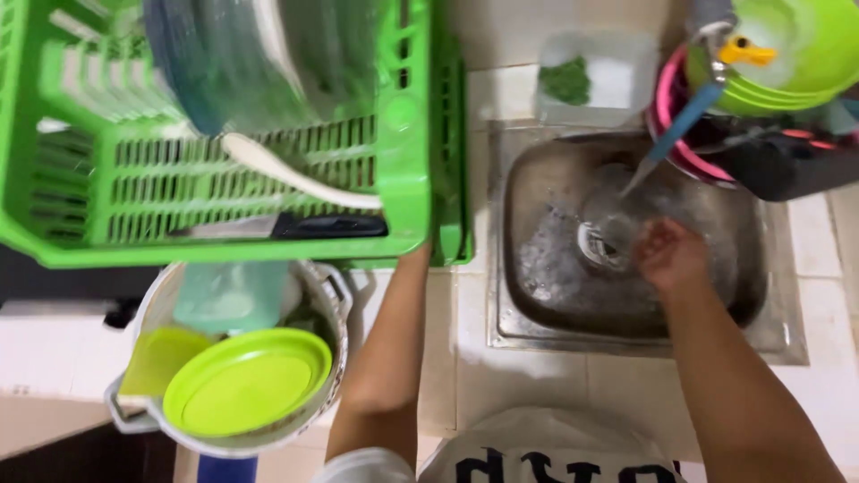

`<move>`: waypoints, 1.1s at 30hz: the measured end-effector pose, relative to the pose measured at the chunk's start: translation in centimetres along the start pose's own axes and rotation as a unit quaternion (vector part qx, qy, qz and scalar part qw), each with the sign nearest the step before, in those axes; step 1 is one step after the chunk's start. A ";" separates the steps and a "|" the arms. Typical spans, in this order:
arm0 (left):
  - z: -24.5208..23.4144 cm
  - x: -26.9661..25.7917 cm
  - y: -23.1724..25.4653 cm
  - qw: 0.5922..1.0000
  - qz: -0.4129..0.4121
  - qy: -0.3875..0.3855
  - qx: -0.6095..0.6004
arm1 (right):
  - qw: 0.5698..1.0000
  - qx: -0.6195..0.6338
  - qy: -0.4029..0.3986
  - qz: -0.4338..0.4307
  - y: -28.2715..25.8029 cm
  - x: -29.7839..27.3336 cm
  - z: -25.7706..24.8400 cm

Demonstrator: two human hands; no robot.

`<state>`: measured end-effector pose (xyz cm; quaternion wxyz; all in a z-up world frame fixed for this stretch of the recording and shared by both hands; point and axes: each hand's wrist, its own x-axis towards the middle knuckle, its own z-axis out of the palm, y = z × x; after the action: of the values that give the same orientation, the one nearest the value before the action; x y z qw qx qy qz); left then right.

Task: Washing various dishes, bowls, and utensils in a kitchen sink.

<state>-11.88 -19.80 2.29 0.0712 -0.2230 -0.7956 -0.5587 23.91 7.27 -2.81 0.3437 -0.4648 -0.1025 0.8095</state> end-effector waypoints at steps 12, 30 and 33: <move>9.6 -5.6 15.7 0.855 -0.004 -0.512 -0.083 | 0.836 -0.489 -0.197 -0.151 -3.0 -1.9 8.9; 16.4 -7.8 12.7 0.851 -0.163 -0.483 -0.127 | 0.883 -0.456 -0.110 0.029 -2.6 1.2 11.7; 18.5 -9.5 9.5 0.832 -0.313 -0.292 -0.353 | 0.933 -0.357 -0.033 -0.034 -0.6 -0.4 11.8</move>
<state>3.18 -2.74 0.21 -0.4267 -0.1242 -0.5551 -0.7031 14.58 9.24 4.18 0.1792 -0.5263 -0.4116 0.7221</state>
